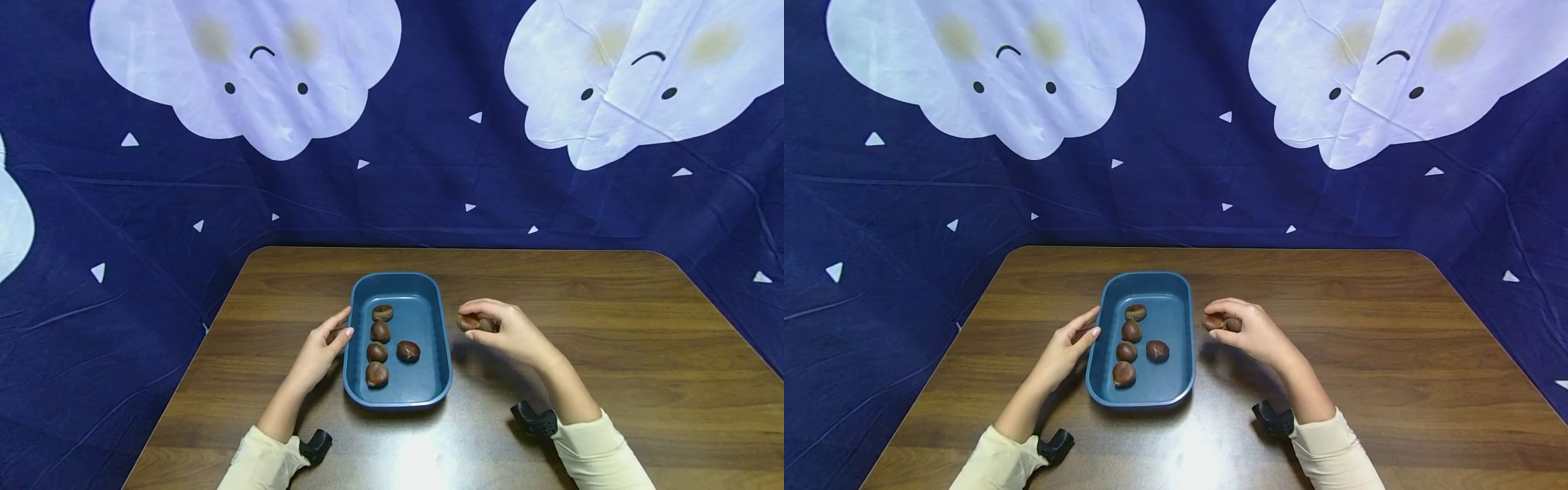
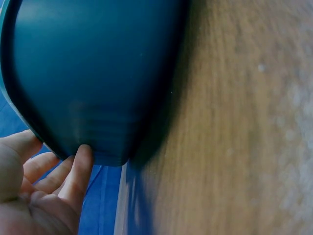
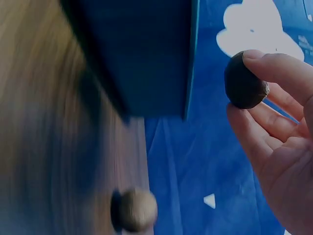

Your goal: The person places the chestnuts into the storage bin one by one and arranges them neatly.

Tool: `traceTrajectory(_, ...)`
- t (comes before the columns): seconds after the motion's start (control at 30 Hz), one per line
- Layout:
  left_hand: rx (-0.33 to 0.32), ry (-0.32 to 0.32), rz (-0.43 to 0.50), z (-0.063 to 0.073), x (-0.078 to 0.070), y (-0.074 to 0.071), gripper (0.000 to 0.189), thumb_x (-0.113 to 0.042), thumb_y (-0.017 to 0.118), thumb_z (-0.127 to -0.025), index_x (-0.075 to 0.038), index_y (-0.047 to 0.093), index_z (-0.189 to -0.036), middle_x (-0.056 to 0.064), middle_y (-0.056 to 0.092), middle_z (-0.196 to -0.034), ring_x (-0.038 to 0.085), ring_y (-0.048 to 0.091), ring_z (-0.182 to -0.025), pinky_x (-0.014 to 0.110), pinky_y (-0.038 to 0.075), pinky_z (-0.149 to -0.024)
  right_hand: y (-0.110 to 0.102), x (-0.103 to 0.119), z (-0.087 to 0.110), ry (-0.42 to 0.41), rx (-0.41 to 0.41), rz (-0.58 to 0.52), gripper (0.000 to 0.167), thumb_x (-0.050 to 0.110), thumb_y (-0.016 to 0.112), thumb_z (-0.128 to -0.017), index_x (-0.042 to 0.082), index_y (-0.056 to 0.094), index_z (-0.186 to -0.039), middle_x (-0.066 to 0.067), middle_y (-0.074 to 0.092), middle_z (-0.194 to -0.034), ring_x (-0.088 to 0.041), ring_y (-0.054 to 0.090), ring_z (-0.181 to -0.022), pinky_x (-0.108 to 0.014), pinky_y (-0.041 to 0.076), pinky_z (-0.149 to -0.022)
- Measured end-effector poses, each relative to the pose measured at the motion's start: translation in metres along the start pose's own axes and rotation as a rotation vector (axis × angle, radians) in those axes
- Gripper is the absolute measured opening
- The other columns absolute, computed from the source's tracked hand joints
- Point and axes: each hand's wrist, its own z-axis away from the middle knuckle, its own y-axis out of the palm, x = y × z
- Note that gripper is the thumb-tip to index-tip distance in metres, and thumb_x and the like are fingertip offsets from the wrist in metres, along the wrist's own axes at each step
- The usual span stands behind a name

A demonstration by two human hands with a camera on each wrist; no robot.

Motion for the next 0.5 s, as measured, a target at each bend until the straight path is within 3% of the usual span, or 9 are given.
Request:
traceTrajectory(0.27,0.002,0.001,0.003,0.0,-0.001,0.0,0.044,-0.004,0.052,-0.091,0.006,0.04,-0.131,0.026,0.045,-0.126,0.033,0.052,-0.104,0.037,0.047,-0.083,0.028,-0.013,-0.01,-0.026,0.1,-0.01,0.032,0.012,0.072,-0.077,0.011,0.063,-0.108,0.004,0.06,-0.108,-0.012,0.054,-0.095,-0.027,0.044,-0.081)
traceTrajectory(0.5,0.004,0.001,0.001,0.001,-0.002,0.0,0.043,-0.004,0.051,-0.091,0.006,0.039,-0.131,0.027,0.045,-0.126,0.034,0.052,-0.105,0.038,0.047,-0.083,0.049,-0.003,-0.022,-0.087,0.176,-0.048,0.031,0.0,0.071,-0.075,0.0,0.062,-0.105,-0.01,0.061,-0.106,-0.02,0.056,-0.094,-0.033,0.046,-0.08)
